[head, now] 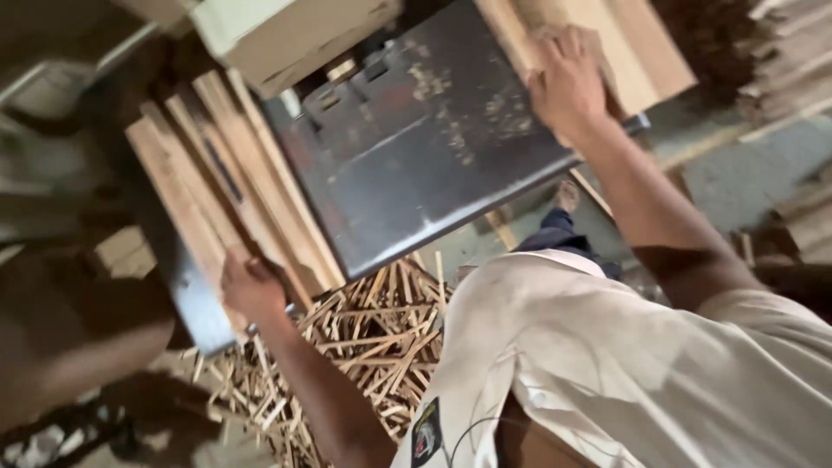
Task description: Feed thin strips of wood into an industrial woodworking machine to shape or plane them.
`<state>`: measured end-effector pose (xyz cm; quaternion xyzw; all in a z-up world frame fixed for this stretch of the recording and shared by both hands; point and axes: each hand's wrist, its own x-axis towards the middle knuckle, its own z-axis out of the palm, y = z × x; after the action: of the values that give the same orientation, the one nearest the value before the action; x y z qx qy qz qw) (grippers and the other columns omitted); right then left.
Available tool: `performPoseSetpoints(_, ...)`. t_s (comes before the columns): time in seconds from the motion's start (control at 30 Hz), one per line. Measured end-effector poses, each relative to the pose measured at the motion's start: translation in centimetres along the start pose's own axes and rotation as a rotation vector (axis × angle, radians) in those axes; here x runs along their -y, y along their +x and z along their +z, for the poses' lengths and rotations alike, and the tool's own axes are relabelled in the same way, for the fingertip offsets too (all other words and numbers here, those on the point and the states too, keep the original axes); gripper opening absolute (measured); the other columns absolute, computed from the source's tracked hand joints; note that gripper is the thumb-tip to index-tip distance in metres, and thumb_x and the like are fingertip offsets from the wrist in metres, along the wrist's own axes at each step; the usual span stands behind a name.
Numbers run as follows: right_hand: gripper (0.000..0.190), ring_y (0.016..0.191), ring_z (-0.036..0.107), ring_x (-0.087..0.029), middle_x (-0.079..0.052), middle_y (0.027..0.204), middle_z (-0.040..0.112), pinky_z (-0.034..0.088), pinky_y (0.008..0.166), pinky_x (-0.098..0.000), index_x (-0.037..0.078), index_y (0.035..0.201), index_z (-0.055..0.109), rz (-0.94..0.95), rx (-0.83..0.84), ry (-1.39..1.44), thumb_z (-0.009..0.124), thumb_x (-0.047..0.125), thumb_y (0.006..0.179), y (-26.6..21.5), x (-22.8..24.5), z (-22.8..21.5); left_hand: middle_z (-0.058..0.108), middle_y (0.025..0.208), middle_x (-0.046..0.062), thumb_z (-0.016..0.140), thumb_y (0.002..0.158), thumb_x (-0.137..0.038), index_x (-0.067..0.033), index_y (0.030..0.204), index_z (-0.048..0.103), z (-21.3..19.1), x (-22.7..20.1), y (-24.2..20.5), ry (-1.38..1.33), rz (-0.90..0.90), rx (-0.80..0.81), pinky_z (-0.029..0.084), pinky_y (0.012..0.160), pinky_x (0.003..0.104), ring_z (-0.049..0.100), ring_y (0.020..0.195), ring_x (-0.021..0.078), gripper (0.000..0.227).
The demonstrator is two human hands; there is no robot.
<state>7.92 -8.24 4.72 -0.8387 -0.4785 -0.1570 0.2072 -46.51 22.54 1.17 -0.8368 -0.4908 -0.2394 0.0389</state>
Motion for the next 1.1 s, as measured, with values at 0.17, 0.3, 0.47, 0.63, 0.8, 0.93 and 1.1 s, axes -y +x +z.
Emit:
performPoseSetpoints(0.17, 0.039, 0.134, 0.054, -0.042, -0.021, 0.143, 0.056, 0.044, 0.117, -0.0478, 0.002, 0.138, 0.06, 0.112, -0.145, 0.37, 0.061, -0.003, 0.099, -4.4, -0.4, -6.2, 0.059, 0.15, 0.026, 0.061, 0.112, -0.013, -0.0041, 0.145, 0.063, 0.3, -1.8, -0.2, -0.164, 0.081, 0.082, 0.053, 0.112, 0.05, 0.061, 0.134, 0.0439, 0.035)
performPoseSetpoints(0.3, 0.033, 0.123, 0.055, -0.039, -0.018, 0.132, 0.06, 0.046, 0.109, -0.0449, 0.002, 0.134, 0.062, 0.225, -0.308, 0.262, 0.066, -0.004, 0.101, -7.8, -4.3, -6.2, 0.054, 0.152, 0.029, 0.066, 0.103, -0.017, -0.0009, 0.147, 0.056, -2.0, -7.3, 0.5, -0.189, -0.145, 0.203, 0.05, 0.113, 0.051, 0.059, 0.131, 0.0449, 0.048)
performPoseSetpoints(0.47, 0.017, 0.108, 0.055, -0.038, -0.018, 0.106, 0.058, 0.044, 0.095, -0.0482, 0.0, 0.113, 0.059, 0.427, -0.288, 0.31, 0.071, 0.002, 0.102, -10.0, -9.0, -4.5, 0.05, 0.152, 0.031, 0.071, 0.103, -0.028, 0.0051, 0.155, 0.041, -2.3, -10.2, -0.1, -0.146, -0.08, 0.069, 0.04, 0.12, 0.058, 0.051, 0.14, 0.046, 0.069)
performPoseSetpoints(0.63, 0.024, 0.101, 0.054, -0.037, -0.013, 0.088, 0.058, 0.045, 0.094, -0.0493, 0.001, 0.104, 0.053, 0.485, -0.049, 0.333, 0.075, 0.011, 0.108, -9.8, -11.7, -5.0, 0.053, 0.157, 0.027, 0.07, 0.108, -0.042, -0.0022, 0.157, 0.045, -0.6, -21.1, -3.0, -0.301, -0.08, 0.048, 0.038, 0.126, 0.057, 0.049, 0.149, 0.0407, 0.068)
performPoseSetpoints(0.8, 0.037, 0.108, 0.06, -0.044, -0.022, 0.117, 0.065, 0.048, 0.089, -0.05, 0.0, 0.13, 0.058, 0.205, 0.041, 0.371, 0.074, 0.021, 0.105, -7.7, -15.6, -5.4, 0.052, 0.157, 0.021, 0.082, 0.085, -0.064, -0.0026, 0.154, 0.045, 2.3, -37.7, -5.5, -0.651, 0.286, 0.433, 0.038, 0.128, 0.051, 0.051, 0.149, 0.0381, 0.099)
performPoseSetpoints(0.93, 0.049, 0.106, 0.066, -0.04, -0.023, 0.115, 0.067, 0.051, 0.092, -0.0498, 0.007, 0.14, 0.056, 0.386, 0.399, 0.505, 0.073, 0.035, 0.104, -3.4, -16.1, -6.9, 0.035, 0.164, 0.028, 0.091, 0.068, -0.063, 0.0028, 0.158, 0.03, 3.2, -46.0, -4.9, -0.673, 0.359, 0.487, 0.031, 0.126, 0.053, 0.036, 0.152, 0.0446, 0.127)
performPoseSetpoints(1.1, 0.086, 0.152, 0.04, -0.045, -0.035, 0.163, 0.039, 0.036, 0.123, -0.0456, -0.005, 0.166, 0.027, 0.027, 0.434, 0.608, 0.076, 0.033, 0.106, -1.8, -19.7, -1.9, 0.033, 0.164, 0.025, 0.098, 0.056, -0.046, 0.0012, 0.158, 0.026, 2.8, -50.6, -3.0, -0.686, 0.328, 0.632, 0.024, 0.125, 0.051, 0.031, 0.153, 0.0392, 0.133)
